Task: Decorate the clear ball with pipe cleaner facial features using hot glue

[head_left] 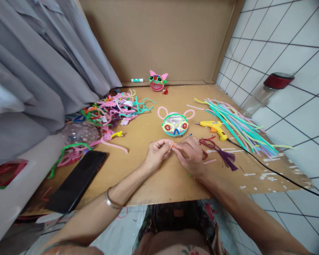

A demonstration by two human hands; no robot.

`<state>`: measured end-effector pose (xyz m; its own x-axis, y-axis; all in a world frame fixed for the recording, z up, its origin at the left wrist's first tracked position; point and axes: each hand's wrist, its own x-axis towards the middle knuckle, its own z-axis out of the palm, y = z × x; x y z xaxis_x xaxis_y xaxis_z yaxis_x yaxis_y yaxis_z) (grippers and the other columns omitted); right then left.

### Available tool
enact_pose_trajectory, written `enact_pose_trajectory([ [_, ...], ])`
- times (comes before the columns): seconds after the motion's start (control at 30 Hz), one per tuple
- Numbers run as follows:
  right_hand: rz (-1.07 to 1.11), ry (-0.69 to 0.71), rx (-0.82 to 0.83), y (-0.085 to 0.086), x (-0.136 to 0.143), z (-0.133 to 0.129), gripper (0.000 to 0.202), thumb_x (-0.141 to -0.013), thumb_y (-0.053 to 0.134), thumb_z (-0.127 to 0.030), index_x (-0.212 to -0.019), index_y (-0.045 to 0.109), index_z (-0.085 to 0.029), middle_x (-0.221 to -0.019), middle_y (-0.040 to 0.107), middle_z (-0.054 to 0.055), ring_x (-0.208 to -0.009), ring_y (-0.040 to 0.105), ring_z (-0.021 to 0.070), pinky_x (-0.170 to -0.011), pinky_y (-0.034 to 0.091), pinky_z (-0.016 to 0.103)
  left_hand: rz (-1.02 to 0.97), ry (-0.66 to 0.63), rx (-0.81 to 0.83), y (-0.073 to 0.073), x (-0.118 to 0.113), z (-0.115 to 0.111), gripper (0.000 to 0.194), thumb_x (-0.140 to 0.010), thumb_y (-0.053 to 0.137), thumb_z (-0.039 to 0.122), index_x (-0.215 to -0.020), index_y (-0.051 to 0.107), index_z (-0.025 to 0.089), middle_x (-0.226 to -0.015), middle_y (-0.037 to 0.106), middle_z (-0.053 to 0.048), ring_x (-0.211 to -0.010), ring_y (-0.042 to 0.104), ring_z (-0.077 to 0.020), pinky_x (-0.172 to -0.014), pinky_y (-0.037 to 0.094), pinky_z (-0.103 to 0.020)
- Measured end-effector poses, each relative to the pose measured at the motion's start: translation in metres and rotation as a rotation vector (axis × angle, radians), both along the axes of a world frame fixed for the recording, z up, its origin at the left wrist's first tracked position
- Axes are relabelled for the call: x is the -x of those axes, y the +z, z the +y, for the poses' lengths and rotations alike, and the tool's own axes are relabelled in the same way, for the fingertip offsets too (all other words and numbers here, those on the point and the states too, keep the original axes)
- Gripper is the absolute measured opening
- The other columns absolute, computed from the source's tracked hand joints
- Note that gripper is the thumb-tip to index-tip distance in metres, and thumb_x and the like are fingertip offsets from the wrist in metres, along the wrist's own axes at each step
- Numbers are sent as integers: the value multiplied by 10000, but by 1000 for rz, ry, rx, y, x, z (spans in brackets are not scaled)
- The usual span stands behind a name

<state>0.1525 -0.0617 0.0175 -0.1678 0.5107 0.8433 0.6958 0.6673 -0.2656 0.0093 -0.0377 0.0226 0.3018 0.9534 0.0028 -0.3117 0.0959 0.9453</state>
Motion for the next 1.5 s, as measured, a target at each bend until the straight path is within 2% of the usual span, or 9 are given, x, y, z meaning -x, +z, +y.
enact_pose_trajectory([
  [0.27,171,109,197,7,1,-3,92,-853,564,-155,-873,632,-215,-791,617,23,-787,586,170,-710,449,316,-14,10,5,1,1,1,399,-636,764,498,-658,596,137,-422,357,93,-390,231,-22,-422,146,-198],
  [0.47,380,139,296,12,0,-2,69,-843,543,-176,-820,601,-205,-752,574,3,-715,555,142,-668,457,289,13,13,-16,1,3,1,417,-642,761,519,-680,612,132,-455,370,83,-407,240,-25,-429,152,-201],
  [0.8,440,183,555,12,2,3,223,-838,559,-289,-639,538,-193,-645,519,-19,-625,477,118,-608,375,269,137,34,-131,0,5,-1,444,-690,723,564,-691,620,131,-503,378,67,-450,271,-41,-456,185,-211],
  [0.93,464,192,585,9,1,5,218,-821,579,-293,-631,545,-193,-635,506,-27,-612,463,111,-603,369,263,179,52,-188,0,7,-1,428,-708,716,548,-687,631,129,-530,417,51,-477,305,-49,-471,208,-214],
  [1.1,464,226,628,7,0,7,217,-837,570,-303,-650,555,-195,-653,519,-26,-632,480,111,-614,384,259,143,28,-137,-4,7,1,428,-702,717,554,-701,637,134,-509,389,60,-448,271,-46,-450,178,-215],
  [1.2,371,228,576,7,-1,8,243,-875,549,-313,-661,554,-197,-663,522,-21,-640,491,117,-619,391,262,120,31,-118,-5,7,3,419,-697,723,546,-705,643,135,-487,367,68,-435,252,-43,-440,166,-211],
  [1.27,270,170,475,8,-6,7,252,-897,532,-300,-666,550,-199,-669,525,-11,-655,503,128,-638,396,275,109,61,-111,-5,8,5,410,-688,730,536,-700,641,136,-484,372,68,-432,251,-42,-437,168,-209],
  [1.37,147,-61,322,6,-23,4,195,-906,508,-251,-727,568,-202,-715,547,18,-699,523,161,-670,409,301,104,117,-100,-5,8,8,406,-666,743,527,-685,634,136,-492,395,62,-432,259,-41,-434,168,-207],
  [1.5,0,-365,288,-5,-59,-6,80,-859,533,-201,-867,611,-189,-833,588,68,-801,539,217,-747,430,357,91,112,-95,-4,7,7,432,-652,747,549,-686,637,132,-497,405,61,-431,259,-38,-435,168,-209],
])
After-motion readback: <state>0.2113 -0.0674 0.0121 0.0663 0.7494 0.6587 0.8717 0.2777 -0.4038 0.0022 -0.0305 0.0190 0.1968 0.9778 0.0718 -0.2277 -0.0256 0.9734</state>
